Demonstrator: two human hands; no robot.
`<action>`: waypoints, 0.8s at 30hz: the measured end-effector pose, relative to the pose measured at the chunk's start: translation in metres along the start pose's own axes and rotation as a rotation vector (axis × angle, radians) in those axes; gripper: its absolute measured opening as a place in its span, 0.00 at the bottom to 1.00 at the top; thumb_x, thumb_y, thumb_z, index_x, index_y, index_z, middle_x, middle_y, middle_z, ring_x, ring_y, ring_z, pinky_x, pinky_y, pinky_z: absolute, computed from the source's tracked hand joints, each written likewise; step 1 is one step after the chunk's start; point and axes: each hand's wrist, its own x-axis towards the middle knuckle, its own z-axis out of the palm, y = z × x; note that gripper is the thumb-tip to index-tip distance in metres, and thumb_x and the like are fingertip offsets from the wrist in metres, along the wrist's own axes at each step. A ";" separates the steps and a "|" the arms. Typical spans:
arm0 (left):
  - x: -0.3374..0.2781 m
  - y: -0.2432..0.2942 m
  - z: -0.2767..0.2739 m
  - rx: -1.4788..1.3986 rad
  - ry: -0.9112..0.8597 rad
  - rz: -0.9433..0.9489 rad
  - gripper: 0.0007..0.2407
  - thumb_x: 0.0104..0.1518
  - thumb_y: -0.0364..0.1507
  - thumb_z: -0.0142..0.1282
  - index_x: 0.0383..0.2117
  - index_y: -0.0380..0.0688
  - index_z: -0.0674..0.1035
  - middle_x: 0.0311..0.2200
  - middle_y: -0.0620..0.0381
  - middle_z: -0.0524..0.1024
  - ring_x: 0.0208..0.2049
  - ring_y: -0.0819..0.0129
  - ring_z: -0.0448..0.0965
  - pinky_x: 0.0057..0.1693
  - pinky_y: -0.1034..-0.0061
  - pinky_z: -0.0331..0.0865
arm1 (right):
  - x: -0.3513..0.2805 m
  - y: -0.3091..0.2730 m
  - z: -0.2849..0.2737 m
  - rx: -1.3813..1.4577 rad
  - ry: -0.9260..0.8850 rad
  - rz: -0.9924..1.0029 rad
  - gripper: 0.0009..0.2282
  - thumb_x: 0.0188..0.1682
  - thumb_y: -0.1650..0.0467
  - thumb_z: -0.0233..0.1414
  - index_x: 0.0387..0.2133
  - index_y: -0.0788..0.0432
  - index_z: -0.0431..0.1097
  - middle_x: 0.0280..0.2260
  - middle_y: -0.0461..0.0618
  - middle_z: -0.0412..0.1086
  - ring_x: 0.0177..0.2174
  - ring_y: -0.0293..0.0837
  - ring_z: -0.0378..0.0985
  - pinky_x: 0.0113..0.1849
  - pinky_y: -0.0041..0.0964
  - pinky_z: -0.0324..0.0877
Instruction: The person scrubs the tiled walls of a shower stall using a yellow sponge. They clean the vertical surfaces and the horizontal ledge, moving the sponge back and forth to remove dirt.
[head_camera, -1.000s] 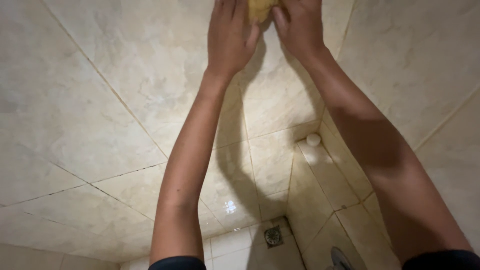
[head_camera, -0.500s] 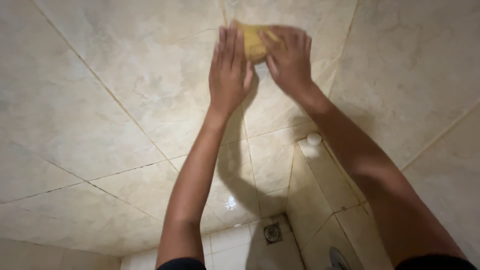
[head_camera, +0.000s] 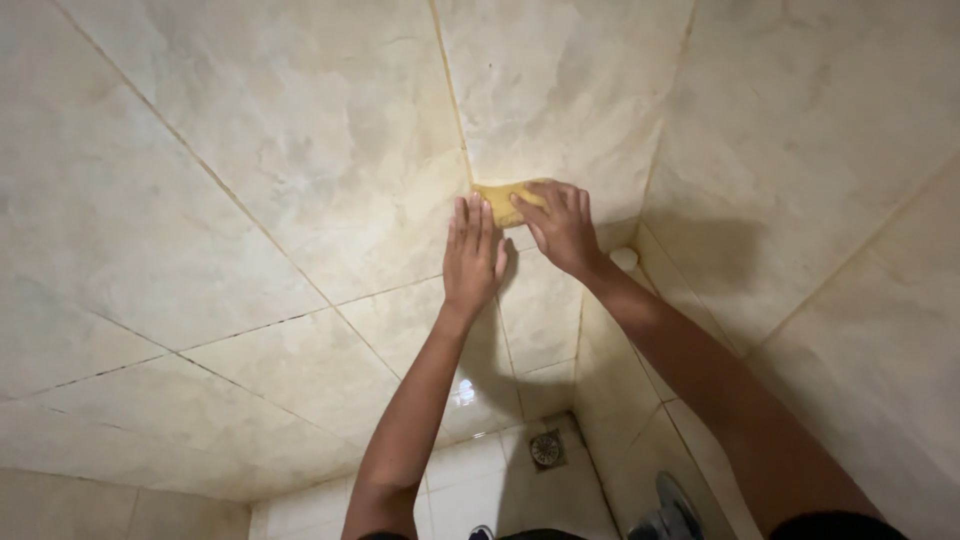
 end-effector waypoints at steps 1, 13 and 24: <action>-0.001 -0.001 0.003 -0.025 -0.015 -0.009 0.31 0.61 0.31 0.59 0.69 0.32 0.60 0.72 0.39 0.54 0.74 0.42 0.51 0.71 0.50 0.56 | 0.002 0.000 -0.001 0.020 -0.009 0.013 0.19 0.48 0.73 0.60 0.54 0.50 0.75 0.55 0.49 0.68 0.55 0.53 0.65 0.53 0.50 0.60; 0.126 -0.003 -0.053 -0.034 0.216 0.045 0.31 0.65 0.30 0.60 0.71 0.34 0.58 0.73 0.42 0.51 0.76 0.43 0.47 0.75 0.52 0.53 | 0.121 0.015 -0.053 0.006 0.193 -0.026 0.19 0.48 0.76 0.63 0.55 0.53 0.75 0.56 0.52 0.67 0.56 0.55 0.65 0.56 0.51 0.60; 0.064 -0.009 -0.030 -0.013 0.128 0.029 0.25 0.64 0.28 0.60 0.68 0.40 0.66 0.71 0.50 0.60 0.74 0.48 0.54 0.72 0.51 0.59 | 0.059 0.012 -0.020 -0.025 0.134 -0.086 0.21 0.48 0.76 0.62 0.56 0.54 0.74 0.57 0.51 0.69 0.57 0.54 0.67 0.55 0.52 0.60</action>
